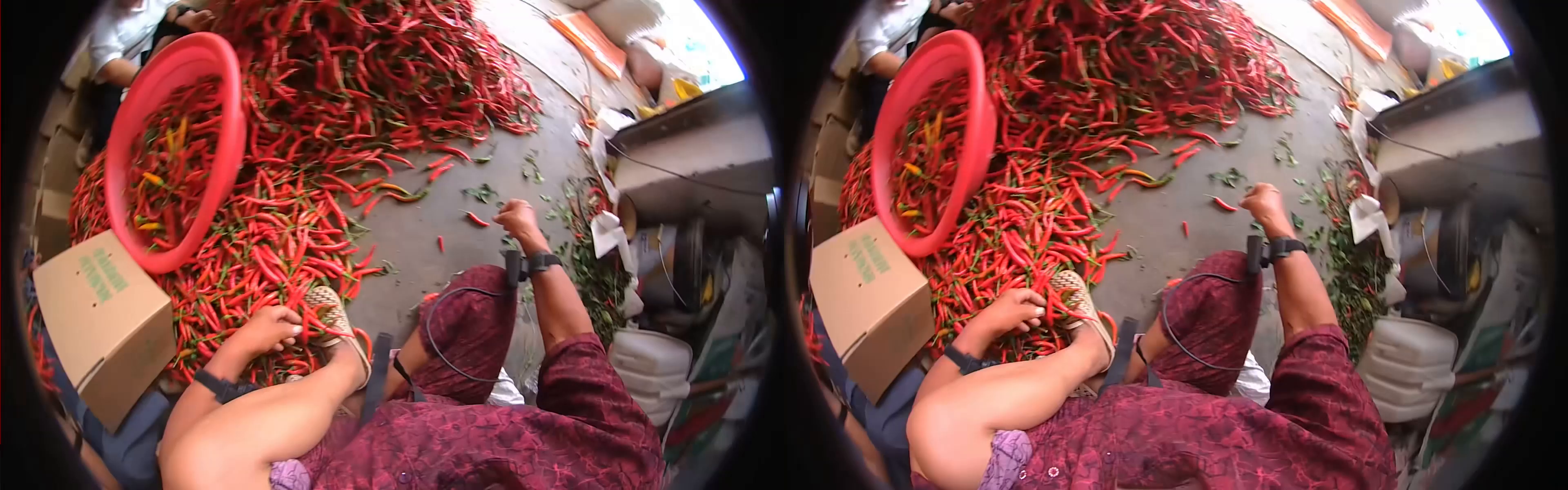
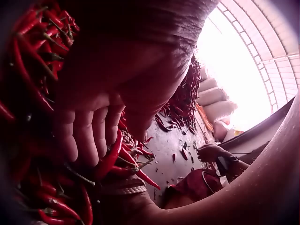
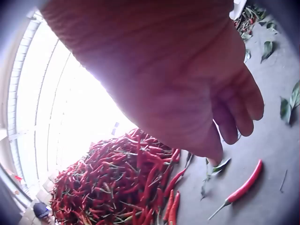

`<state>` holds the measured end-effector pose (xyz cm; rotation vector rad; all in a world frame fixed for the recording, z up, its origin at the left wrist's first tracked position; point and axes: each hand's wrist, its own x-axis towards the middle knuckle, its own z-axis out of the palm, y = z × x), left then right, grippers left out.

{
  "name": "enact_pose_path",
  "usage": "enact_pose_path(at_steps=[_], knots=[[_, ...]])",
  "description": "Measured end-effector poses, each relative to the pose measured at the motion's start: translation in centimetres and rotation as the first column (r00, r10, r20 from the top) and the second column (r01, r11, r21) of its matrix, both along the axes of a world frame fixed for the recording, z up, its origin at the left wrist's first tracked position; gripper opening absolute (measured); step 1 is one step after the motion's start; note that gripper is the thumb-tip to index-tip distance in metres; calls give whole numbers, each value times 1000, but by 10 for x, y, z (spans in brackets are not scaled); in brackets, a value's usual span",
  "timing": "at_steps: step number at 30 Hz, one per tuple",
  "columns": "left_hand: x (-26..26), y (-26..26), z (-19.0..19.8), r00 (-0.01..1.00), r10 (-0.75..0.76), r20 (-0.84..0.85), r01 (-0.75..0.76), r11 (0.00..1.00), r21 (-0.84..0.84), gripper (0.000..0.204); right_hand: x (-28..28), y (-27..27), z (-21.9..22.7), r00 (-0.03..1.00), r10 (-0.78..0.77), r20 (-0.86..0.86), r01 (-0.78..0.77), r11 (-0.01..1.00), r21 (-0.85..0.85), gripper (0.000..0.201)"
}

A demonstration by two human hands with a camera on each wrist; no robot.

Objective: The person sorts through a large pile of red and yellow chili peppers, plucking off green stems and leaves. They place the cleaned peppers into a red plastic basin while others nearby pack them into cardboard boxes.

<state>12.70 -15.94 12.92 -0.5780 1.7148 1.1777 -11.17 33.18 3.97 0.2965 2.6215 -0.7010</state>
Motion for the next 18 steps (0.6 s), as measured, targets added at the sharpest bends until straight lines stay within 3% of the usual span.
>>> enact_pose_path(at_steps=[1,3,5,8,12,15,18], knots=[[3,0,3,1000,29,-12,-29,1000,7,29,1,4,-13,998,58,27,-60,996,61,30],[8,3,4,997,75,23,-75,997,-6,29,16,-13,-15,976,89,-199,-77,995,64,31],[10,5,4,995,90,36,-90,996,-25,28,15,-27,-9,972,138,-188,-133,990,39,29],[13,4,6,994,98,39,-97,995,-20,28,11,-39,-13,943,334,-3,-330,933,144,27],[15,4,1,996,84,24,-84,996,-33,26,10,-50,-15,862,500,-77,-457,835,306,19],[13,3,1,997,77,13,-77,997,-17,27,10,-67,-9,915,396,76,-401,873,278,17],[16,3,-6,996,83,7,-83,997,-5,28,15,-91,1,897,434,80,-441,892,99,23]])
